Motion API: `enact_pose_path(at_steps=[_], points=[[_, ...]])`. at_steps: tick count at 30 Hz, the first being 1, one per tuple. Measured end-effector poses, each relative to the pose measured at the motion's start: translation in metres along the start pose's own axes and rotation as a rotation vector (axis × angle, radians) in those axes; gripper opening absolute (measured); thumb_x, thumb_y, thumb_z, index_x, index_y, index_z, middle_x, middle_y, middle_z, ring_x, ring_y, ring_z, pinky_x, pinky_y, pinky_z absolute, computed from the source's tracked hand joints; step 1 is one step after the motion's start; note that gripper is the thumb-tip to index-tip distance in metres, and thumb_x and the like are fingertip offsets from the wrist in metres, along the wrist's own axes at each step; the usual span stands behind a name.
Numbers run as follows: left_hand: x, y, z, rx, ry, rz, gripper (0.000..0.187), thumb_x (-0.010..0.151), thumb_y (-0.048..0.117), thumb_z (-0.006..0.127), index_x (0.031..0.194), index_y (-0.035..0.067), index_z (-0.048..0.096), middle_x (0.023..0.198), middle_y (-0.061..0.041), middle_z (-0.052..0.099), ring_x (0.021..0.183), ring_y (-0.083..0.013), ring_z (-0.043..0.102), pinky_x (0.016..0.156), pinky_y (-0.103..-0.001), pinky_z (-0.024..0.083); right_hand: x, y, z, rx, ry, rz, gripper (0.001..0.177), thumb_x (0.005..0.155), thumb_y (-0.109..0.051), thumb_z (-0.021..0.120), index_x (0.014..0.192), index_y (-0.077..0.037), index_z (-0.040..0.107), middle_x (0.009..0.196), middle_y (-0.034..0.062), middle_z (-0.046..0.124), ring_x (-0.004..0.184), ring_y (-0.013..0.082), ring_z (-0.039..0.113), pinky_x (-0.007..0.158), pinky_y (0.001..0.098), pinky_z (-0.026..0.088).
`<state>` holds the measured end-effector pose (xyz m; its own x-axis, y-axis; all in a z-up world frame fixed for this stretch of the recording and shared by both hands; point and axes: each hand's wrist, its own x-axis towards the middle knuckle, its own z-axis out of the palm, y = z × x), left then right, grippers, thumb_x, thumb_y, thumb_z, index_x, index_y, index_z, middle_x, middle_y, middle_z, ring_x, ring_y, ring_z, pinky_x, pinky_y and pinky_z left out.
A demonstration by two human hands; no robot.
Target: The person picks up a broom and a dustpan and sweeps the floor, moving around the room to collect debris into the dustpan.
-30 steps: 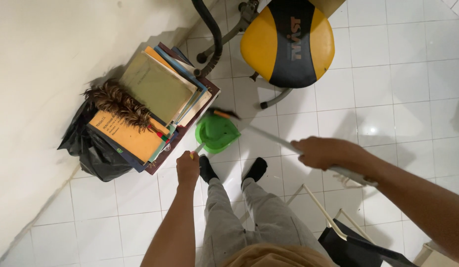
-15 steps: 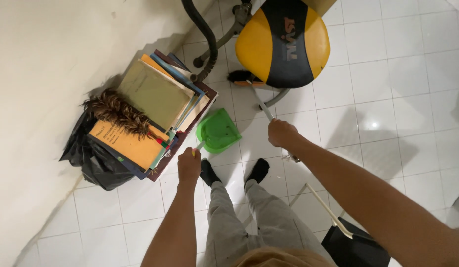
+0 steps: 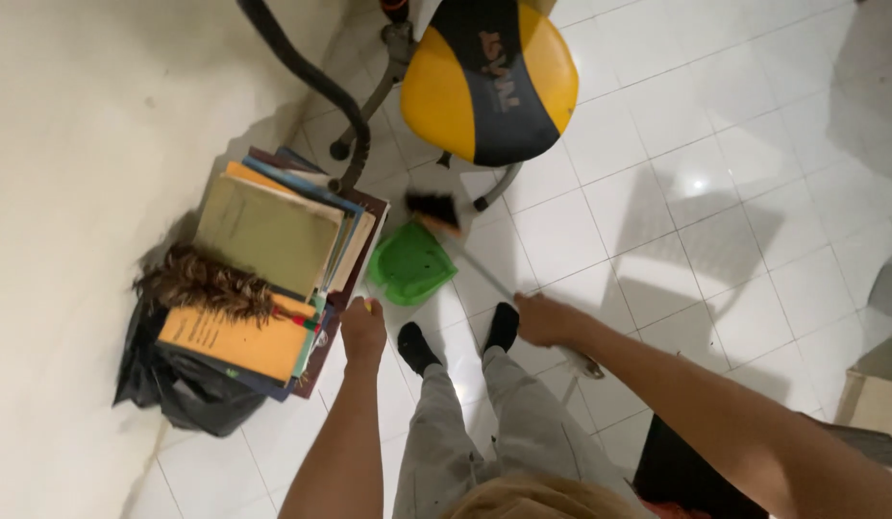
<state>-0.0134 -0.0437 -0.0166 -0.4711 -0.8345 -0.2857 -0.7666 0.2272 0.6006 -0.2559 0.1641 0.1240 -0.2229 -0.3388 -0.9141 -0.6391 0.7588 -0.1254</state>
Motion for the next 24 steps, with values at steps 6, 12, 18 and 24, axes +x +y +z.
enact_pose_path(at_steps=[6,12,18,24], points=[[0.005,-0.016,-0.005,-0.044,-0.006,-0.023,0.027,0.095,0.022,0.064,0.094,-0.005,0.067,0.089,-0.031,0.07,0.088,-0.049,0.068,0.075,-0.052,0.055,-0.05,-0.01,-0.003,0.157,-0.096,-0.05,0.058,0.093,-0.007,0.046,0.15,0.001,0.038,0.095,0.0215,0.073,0.067,0.026,0.069,0.063,0.0409,0.058],[0.004,0.0,-0.032,0.027,-0.077,0.005,0.029,0.096,0.024,0.064,0.099,-0.005,0.07,0.09,-0.03,0.071,0.089,-0.0493,0.068,0.077,-0.054,0.054,-0.095,0.025,-0.017,0.22,-0.122,-0.012,0.059,0.102,-0.021,0.046,0.158,-0.014,0.031,0.087,0.0112,0.071,0.055,0.0181,0.061,0.054,0.032,0.057],[0.023,0.018,-0.04,0.058,-0.156,0.193,0.028,0.093,0.023,0.064,0.103,-0.003,0.07,0.087,-0.029,0.07,0.084,-0.0478,0.069,0.075,-0.052,0.056,-0.122,0.103,-0.017,0.441,-0.129,0.129,0.058,0.103,-0.026,0.049,0.16,-0.025,0.035,0.078,0.0049,0.064,0.047,0.0111,0.046,0.043,0.0268,0.046],[0.034,0.071,-0.039,0.057,-0.294,0.279,0.026,0.095,0.023,0.063,0.098,-0.002,0.07,0.083,-0.029,0.07,0.079,-0.0471,0.069,0.07,-0.053,0.055,-0.157,0.155,-0.008,0.732,-0.041,0.209,0.056,0.103,-0.022,0.05,0.159,-0.02,0.04,0.068,0.0042,0.055,0.045,0.0133,0.041,0.041,0.0298,0.041]])
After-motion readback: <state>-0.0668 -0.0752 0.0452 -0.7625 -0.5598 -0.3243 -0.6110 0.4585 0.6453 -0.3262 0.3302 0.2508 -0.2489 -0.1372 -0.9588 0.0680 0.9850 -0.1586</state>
